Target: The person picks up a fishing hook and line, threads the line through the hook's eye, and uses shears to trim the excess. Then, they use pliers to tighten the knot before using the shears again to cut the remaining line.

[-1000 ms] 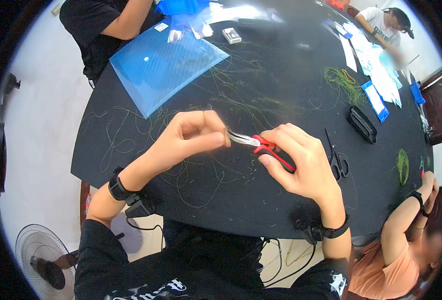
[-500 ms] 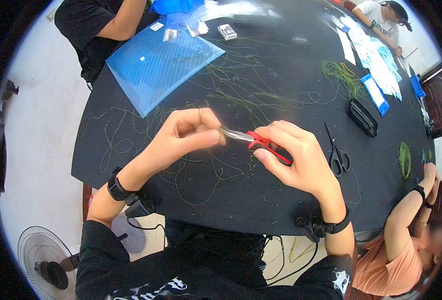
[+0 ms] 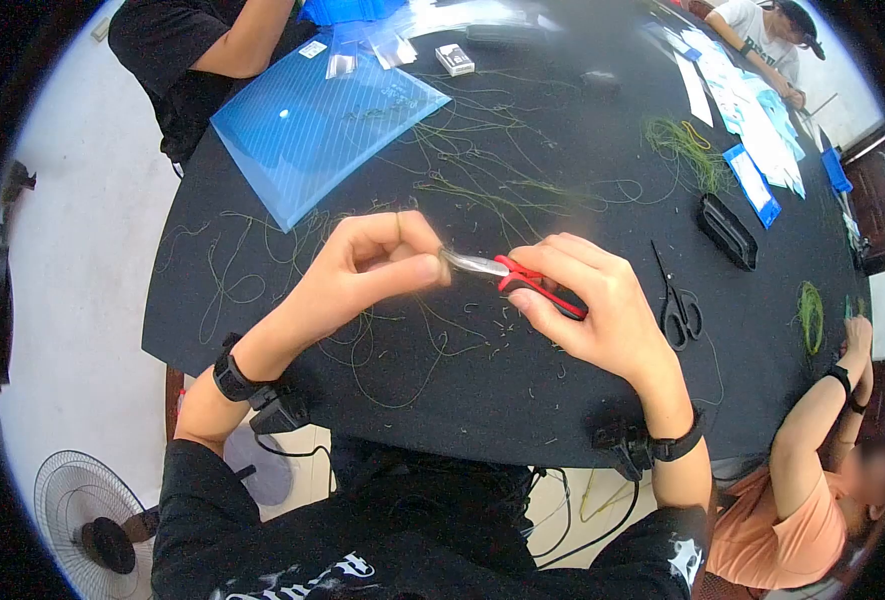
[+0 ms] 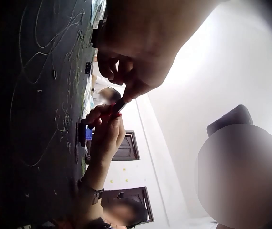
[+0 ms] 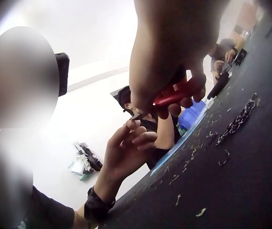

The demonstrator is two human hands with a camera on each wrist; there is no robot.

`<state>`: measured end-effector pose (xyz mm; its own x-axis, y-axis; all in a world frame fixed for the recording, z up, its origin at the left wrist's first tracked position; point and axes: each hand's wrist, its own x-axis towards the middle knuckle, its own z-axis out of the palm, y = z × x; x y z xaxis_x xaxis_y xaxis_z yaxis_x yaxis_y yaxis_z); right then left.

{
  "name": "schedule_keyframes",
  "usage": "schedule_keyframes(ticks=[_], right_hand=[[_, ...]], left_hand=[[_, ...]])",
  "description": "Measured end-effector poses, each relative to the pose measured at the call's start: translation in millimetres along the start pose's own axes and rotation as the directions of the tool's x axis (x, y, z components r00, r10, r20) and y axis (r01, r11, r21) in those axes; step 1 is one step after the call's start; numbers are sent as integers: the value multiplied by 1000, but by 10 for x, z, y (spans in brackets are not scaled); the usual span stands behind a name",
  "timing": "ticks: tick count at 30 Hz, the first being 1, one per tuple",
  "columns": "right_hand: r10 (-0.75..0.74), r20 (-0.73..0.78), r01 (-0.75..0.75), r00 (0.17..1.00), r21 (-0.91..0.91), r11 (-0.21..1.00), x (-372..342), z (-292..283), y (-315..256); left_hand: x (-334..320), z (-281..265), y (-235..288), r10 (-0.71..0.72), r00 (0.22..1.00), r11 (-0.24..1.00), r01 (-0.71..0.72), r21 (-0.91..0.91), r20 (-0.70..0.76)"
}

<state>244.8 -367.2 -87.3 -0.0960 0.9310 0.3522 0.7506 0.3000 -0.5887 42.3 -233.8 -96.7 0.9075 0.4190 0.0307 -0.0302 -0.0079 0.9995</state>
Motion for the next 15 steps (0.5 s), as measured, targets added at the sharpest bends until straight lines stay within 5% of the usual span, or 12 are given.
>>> schedule_keyframes(ticks=[15], right_hand=[[-21, -8, 21, 1000, 0, 1000, 1, 12, -13]], left_hand=[[-3, -20, 15, -25, 1000, 1000, 25, 15, -3]])
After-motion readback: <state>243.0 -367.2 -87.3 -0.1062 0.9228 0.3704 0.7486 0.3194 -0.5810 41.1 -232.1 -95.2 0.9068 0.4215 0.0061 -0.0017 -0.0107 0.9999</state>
